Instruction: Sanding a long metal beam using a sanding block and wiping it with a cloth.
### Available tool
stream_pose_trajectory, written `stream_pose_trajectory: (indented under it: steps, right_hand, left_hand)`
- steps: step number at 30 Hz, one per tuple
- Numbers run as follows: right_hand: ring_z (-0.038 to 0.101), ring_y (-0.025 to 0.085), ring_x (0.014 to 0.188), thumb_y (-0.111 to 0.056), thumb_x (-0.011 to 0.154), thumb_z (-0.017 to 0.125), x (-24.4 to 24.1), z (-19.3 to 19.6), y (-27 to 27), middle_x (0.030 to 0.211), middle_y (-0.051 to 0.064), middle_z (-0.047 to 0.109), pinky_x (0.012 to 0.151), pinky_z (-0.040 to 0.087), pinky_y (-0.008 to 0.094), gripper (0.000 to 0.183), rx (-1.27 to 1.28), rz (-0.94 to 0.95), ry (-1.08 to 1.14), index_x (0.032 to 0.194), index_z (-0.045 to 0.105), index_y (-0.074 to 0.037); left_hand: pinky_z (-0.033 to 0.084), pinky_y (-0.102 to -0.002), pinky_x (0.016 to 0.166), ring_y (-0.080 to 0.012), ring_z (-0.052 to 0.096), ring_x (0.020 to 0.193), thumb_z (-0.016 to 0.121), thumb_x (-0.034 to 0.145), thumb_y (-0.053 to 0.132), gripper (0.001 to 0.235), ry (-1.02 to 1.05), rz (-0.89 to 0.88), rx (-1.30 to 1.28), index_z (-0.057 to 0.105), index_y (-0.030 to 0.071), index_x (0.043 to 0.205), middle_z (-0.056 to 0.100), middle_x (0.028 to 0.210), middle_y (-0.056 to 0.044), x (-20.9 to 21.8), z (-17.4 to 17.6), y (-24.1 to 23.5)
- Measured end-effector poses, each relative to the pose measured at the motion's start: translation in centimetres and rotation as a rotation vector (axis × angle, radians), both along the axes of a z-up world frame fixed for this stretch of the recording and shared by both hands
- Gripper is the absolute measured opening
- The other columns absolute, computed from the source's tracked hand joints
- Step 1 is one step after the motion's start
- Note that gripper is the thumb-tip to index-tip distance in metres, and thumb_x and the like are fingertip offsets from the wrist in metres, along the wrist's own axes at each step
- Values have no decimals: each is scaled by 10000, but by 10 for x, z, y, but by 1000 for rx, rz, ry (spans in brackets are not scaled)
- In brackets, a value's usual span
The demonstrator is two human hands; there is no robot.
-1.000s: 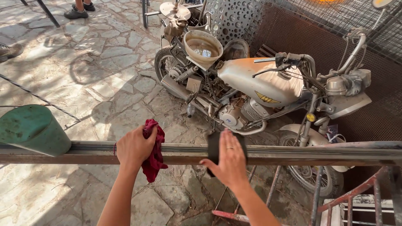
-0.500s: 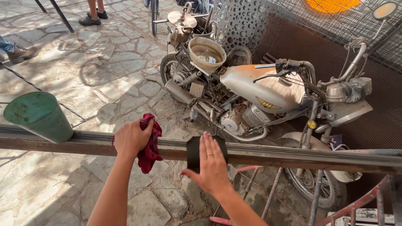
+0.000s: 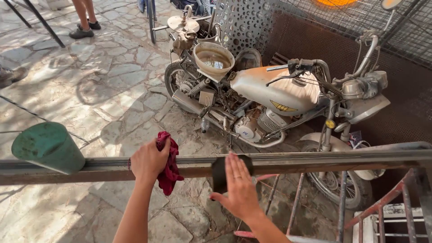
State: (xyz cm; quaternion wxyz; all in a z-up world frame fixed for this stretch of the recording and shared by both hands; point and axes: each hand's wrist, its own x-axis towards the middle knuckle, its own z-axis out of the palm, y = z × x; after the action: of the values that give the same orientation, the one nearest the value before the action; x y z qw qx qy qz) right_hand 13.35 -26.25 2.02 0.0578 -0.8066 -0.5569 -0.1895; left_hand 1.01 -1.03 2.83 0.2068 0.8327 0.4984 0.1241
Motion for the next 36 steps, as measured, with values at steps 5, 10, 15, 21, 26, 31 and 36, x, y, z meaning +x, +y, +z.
stream_pose_trajectory:
  steps: [5, 10, 15, 21, 26, 31, 36]
  right_hand:
    - [102, 269, 1480, -757, 909, -7, 87, -5, -35, 1607, 185, 86, 1229, 44, 381, 1000, -30, -237, 23, 1509, 90, 37]
    - [248, 344, 1425, -792, 856, 285, 15, 30, 22, 1560, 207, 229, 1176, 225, 490, 1072, -120, -156, 213, 1489, 135, 61]
    - [-9, 252, 1502, -740, 913, -32, 39, 6, -30, 1624, 168, -5, 1224, -18, 405, 970, -39, -197, 15, 1497, 75, 27]
    - [427, 407, 1330, -840, 824, 353, 59, -10, 24, 1384, 318, 458, 1168, 267, 484, 1081, 85, -169, 49, 1384, 409, 83]
    - [138, 306, 1463, -688, 803, 310, 22, 19, -12, 1600, 176, 104, 1182, 150, 465, 1014, -11, -266, 216, 1495, 115, 27]
    - [75, 302, 1471, -833, 824, -64, 78, 12, -11, 1601, 209, 47, 1210, 36, 409, 1116, -90, -555, 172, 1506, 58, 41]
    - [62, 285, 1480, -811, 850, -49, -9, 12, 22, 1612, 200, 26, 1205, 34, 383, 1094, -75, -152, 146, 1518, 48, 50]
  left_hand:
    - [503, -434, 595, -329, 672, 653, 422, 1009, 641, 618, 21, -22, 18, 619, 112, 758, 679, 694, -102, 0, -1, 8]
    - [484, -406, 548, -297, 648, 596, 432, 1022, 630, 623, 12, -37, 25, 589, 107, 722, 659, 654, -79, -3, -6, 4]
    - [516, -438, 592, -348, 704, 701, 420, 1025, 607, 579, 26, -30, 36, 659, 119, 823, 725, 756, -99, -3, -1, 4]
    - [586, -397, 698, -311, 758, 754, 487, 1022, 549, 536, -24, -52, 45, 728, 96, 870, 734, 770, -148, -11, 15, -2]
    - [477, -391, 542, -282, 634, 571, 406, 1064, 569, 604, -3, -33, 63, 584, 122, 698, 654, 640, -51, -5, -8, 5]
    - [451, -366, 510, -253, 604, 538, 382, 1093, 534, 615, 13, -39, 59, 570, 122, 676, 617, 606, -38, -5, -11, 7]
    - [467, -351, 508, -247, 619, 534, 391, 1089, 536, 602, 3, -35, 93, 603, 130, 699, 633, 598, -37, -6, -16, 7]
